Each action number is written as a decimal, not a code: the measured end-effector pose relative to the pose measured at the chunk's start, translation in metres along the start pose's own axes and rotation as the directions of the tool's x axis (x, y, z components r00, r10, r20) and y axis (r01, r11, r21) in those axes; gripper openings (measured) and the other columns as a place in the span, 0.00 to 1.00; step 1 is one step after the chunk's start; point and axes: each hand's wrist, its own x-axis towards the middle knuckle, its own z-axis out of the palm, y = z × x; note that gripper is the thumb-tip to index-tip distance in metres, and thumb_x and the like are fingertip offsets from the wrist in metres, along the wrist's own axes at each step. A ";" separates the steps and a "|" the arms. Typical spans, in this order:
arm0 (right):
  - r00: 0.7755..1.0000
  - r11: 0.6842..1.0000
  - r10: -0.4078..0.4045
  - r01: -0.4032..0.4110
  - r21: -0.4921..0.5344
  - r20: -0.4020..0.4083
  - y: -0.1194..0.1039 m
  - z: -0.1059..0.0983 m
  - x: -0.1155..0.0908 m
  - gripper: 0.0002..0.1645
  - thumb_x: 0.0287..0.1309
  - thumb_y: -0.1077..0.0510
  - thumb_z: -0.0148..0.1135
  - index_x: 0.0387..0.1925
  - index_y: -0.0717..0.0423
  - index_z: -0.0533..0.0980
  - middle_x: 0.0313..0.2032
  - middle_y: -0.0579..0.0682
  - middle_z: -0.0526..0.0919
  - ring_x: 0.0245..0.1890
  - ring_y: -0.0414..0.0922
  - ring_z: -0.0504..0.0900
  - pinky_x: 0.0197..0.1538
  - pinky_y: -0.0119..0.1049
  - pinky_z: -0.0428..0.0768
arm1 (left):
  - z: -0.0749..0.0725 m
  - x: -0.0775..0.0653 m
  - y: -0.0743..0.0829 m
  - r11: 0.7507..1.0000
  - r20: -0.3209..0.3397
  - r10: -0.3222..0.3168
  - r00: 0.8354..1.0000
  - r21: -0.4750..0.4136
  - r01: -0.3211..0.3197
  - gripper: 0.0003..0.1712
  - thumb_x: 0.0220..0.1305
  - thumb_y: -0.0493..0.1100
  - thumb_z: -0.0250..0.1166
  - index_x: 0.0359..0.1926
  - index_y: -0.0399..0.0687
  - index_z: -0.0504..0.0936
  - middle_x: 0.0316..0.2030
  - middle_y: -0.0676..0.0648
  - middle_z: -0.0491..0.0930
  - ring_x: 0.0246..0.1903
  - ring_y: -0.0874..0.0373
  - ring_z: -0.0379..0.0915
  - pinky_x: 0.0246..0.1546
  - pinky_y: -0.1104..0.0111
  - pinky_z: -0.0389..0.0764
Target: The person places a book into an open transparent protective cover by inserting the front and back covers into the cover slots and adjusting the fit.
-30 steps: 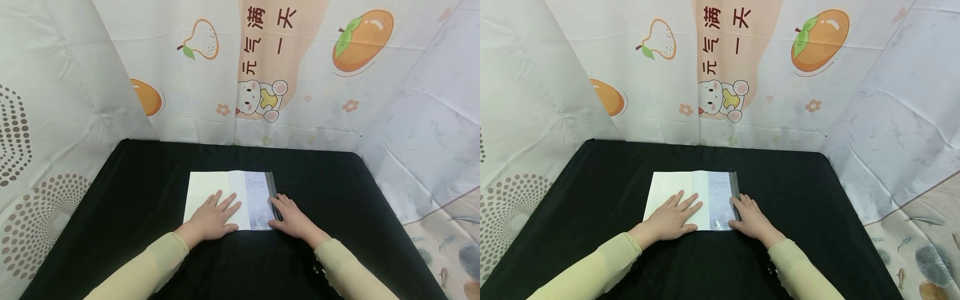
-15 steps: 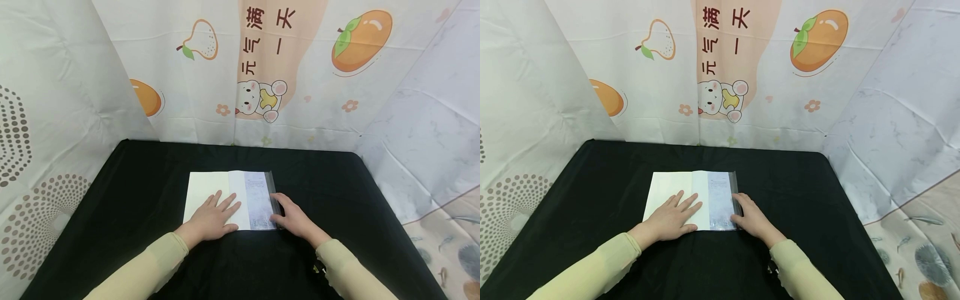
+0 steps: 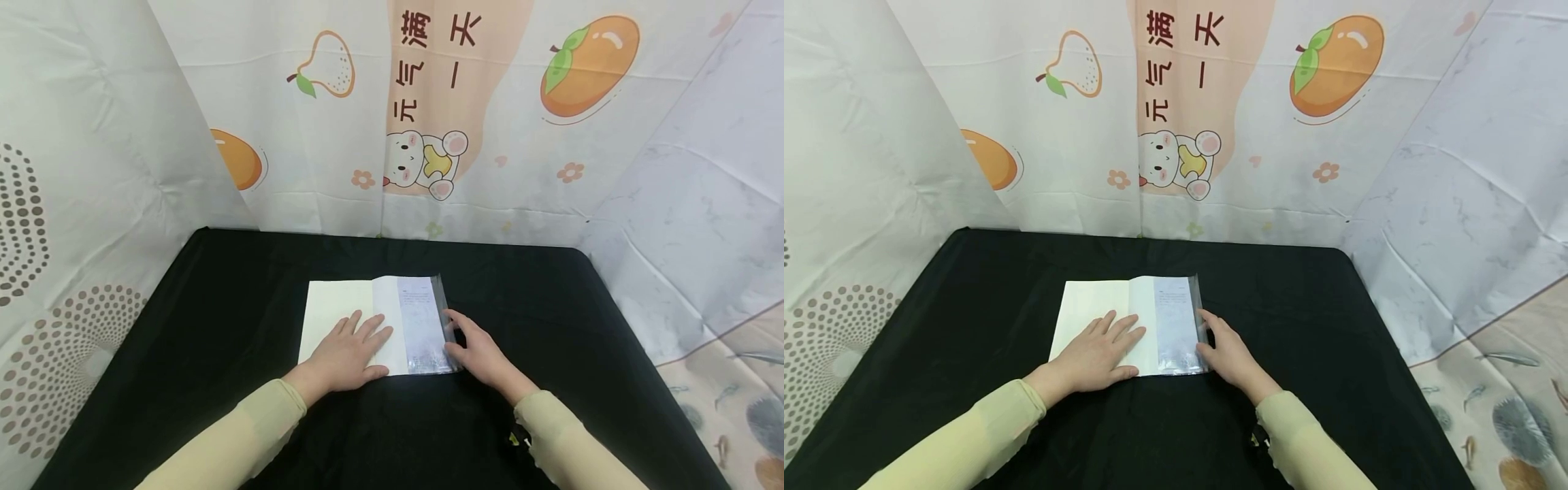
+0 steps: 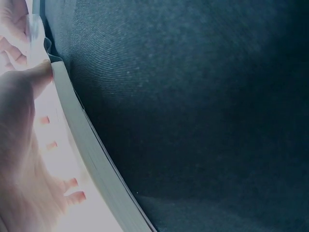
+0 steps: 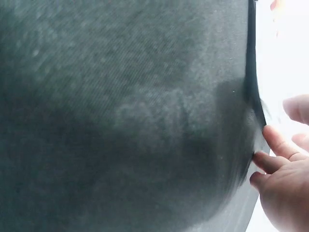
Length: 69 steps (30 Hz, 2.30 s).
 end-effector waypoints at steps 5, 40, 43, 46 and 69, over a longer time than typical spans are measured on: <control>1.000 0.994 0.011 -0.010 0.109 -0.008 -0.002 -0.002 -0.001 0.36 0.62 0.64 0.58 0.70 0.51 0.58 0.50 0.55 0.78 0.60 0.55 0.71 0.58 0.58 0.72 | -0.002 0.002 0.001 1.000 -0.042 -0.004 0.999 -0.029 0.003 0.42 0.63 0.70 0.54 0.70 0.54 0.59 0.70 0.44 0.57 0.67 0.36 0.52 0.65 0.45 0.60; 0.997 0.900 -0.077 0.066 0.430 0.009 -0.058 -0.030 -0.010 0.42 0.66 0.63 0.58 0.74 0.44 0.50 0.61 0.58 0.74 0.57 0.50 0.75 0.52 0.53 0.76 | -0.013 0.005 -0.001 0.979 -0.126 0.177 0.976 -0.080 -0.188 0.46 0.64 0.59 0.62 0.75 0.58 0.47 0.72 0.49 0.54 0.67 0.50 0.54 0.66 0.54 0.61; 0.996 0.886 -0.084 0.066 0.459 0.020 -0.057 -0.029 -0.010 0.42 0.66 0.61 0.58 0.74 0.42 0.49 0.62 0.57 0.73 0.57 0.50 0.75 0.53 0.55 0.76 | -0.014 0.006 -0.001 0.976 -0.134 0.189 0.973 -0.083 -0.201 0.47 0.64 0.58 0.62 0.75 0.57 0.47 0.72 0.48 0.55 0.67 0.54 0.53 0.66 0.56 0.62; 0.996 0.864 -0.087 0.058 0.499 0.034 -0.050 -0.025 -0.007 0.42 0.67 0.58 0.58 0.74 0.38 0.48 0.63 0.56 0.72 0.58 0.49 0.73 0.57 0.57 0.74 | -0.015 0.005 -0.001 0.972 -0.155 0.201 0.967 -0.090 -0.217 0.46 0.64 0.56 0.63 0.75 0.54 0.49 0.71 0.46 0.56 0.67 0.54 0.53 0.66 0.57 0.63; 0.973 0.842 -0.203 0.114 0.528 0.114 -0.064 -0.025 -0.012 0.26 0.78 0.54 0.32 0.72 0.58 0.55 0.68 0.60 0.62 0.67 0.54 0.61 0.67 0.62 0.56 | -0.031 0.006 0.007 0.815 -0.027 -0.052 0.998 -0.579 0.026 0.40 0.70 0.71 0.41 0.75 0.59 0.49 0.70 0.48 0.57 0.65 0.55 0.59 0.62 0.53 0.68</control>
